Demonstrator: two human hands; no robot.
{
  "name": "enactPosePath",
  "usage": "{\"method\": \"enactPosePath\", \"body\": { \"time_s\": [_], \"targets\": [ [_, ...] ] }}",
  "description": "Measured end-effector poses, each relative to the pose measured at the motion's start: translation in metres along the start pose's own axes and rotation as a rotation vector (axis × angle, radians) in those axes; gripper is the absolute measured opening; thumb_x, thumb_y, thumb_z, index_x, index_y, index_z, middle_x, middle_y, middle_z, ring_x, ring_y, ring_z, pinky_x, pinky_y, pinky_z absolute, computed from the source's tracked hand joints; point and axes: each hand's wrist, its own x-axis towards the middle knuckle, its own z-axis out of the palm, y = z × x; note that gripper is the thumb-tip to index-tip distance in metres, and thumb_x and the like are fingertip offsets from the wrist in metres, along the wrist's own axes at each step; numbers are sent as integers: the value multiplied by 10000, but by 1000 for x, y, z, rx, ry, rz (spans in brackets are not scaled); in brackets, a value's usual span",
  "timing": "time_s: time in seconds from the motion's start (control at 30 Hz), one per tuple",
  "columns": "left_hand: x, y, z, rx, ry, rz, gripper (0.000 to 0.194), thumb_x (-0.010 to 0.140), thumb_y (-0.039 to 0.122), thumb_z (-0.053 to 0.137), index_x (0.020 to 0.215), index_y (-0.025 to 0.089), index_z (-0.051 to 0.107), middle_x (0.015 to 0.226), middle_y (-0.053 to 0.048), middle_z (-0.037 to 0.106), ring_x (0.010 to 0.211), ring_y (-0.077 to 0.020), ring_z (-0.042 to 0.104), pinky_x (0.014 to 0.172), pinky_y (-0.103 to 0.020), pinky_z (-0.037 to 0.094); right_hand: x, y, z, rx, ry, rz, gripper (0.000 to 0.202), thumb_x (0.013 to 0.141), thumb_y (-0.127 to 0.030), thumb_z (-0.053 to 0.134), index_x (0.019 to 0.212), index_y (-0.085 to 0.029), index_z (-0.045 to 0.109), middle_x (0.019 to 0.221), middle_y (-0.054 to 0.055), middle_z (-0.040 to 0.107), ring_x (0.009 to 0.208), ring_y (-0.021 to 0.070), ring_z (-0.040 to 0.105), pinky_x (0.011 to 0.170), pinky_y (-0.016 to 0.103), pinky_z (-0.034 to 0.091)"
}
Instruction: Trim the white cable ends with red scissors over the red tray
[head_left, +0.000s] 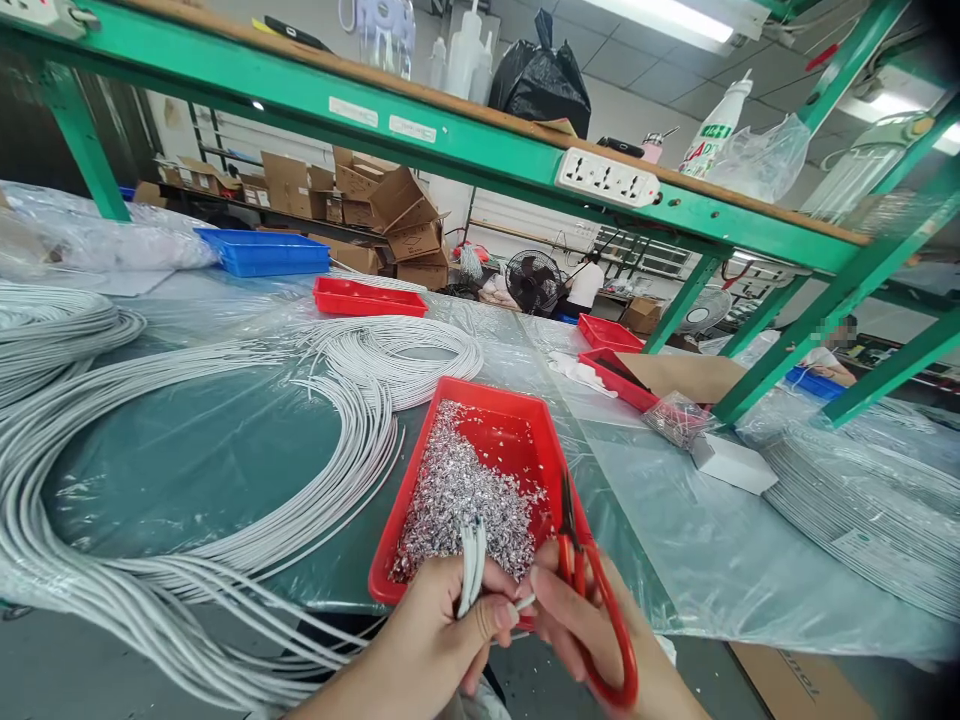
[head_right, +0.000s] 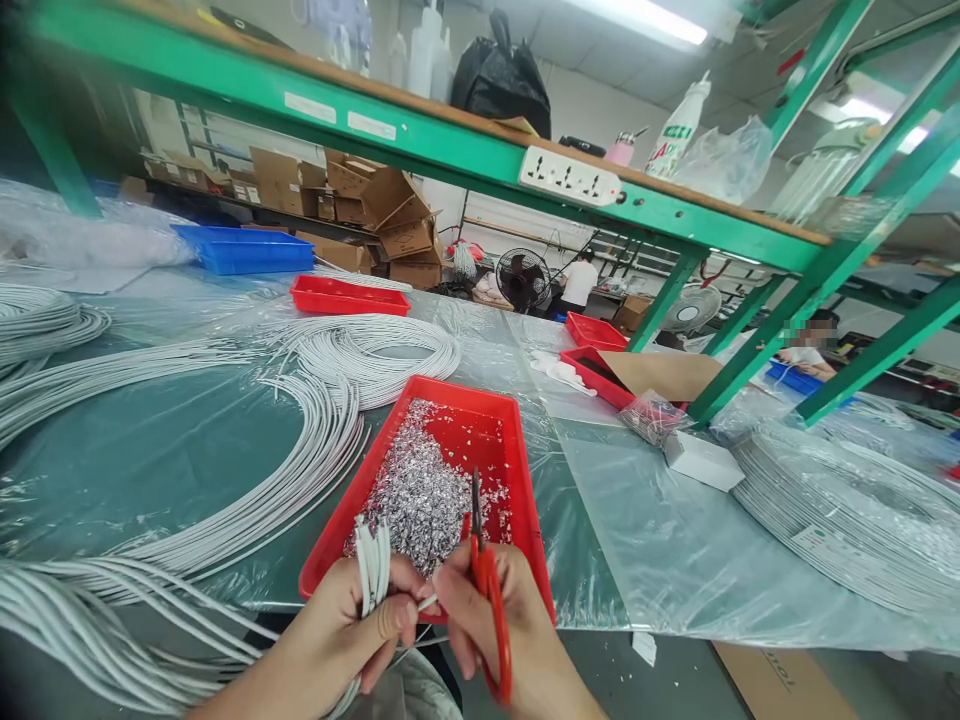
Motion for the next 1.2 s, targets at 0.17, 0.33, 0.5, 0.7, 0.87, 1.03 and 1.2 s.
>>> {"method": "enactPosePath", "body": {
  "time_s": [0.17, 0.33, 0.5, 0.7, 0.87, 1.03, 1.2],
  "targets": [
    [5, -7, -3, 151, 89, 43, 283, 828, 371, 514, 801, 89, 502, 656, -23, 467, 488, -48, 409, 472, -182, 348, 8, 19, -9, 288, -133, 106, 358, 881, -410, 494, 701, -127, 366, 369, -85, 196, 331, 21, 97, 419, 176, 163],
    [8, 0, 1, 173, 145, 4, 429, 798, 510, 524, 827, 82, 519, 604, -18, 457, 473, -51, 376, 453, -184, 325, 3, 12, -10, -89, 74, -144, 248, 676, -241, 732, 758, -81, 560, 532, -15, 477, 511, 34, 398, 521, 158, 277],
    [9, 1, -1, -112, -4, -67, 510, 754, 593, 533, 741, 96, 421, 522, 8, 445, 355, -20, 350, 362, -150, 216, 7, 7, -7, -180, 81, -127, 311, 763, -406, 634, 772, -96, 629, 482, -13, 401, 457, 28, 322, 468, 151, 239],
    [10, -5, -6, -253, -68, -49, 478, 788, 546, 538, 761, 87, 409, 578, 14, 463, 341, -7, 395, 320, -112, 200, 9, 1, -11, -338, 30, -240, 113, 740, -128, 622, 832, -151, 682, 484, -28, 413, 462, 26, 378, 475, 114, 325],
    [8, -3, -8, -264, -72, -26, 456, 797, 523, 540, 769, 84, 419, 589, 5, 475, 349, -7, 404, 325, -105, 211, 5, -2, -14, -521, -25, -233, 123, 745, -123, 576, 836, -113, 658, 459, -26, 388, 438, 39, 357, 433, 123, 307],
    [6, 4, -5, -247, -280, -224, 487, 708, 536, 621, 774, 73, 486, 555, -24, 488, 377, -31, 407, 371, -130, 306, 15, -2, -16, -692, 89, -263, 268, 811, -303, 519, 784, -50, 599, 513, -5, 337, 467, 47, 275, 439, 170, 241],
    [4, 0, -3, 140, -32, -43, 317, 839, 362, 502, 759, 66, 584, 761, -86, 584, 718, -113, 527, 695, -223, 402, 32, -8, -39, -824, 315, -278, 305, 744, -308, 612, 612, -85, 451, 579, 13, 332, 561, 72, 307, 493, 182, 291]
  ]
}}
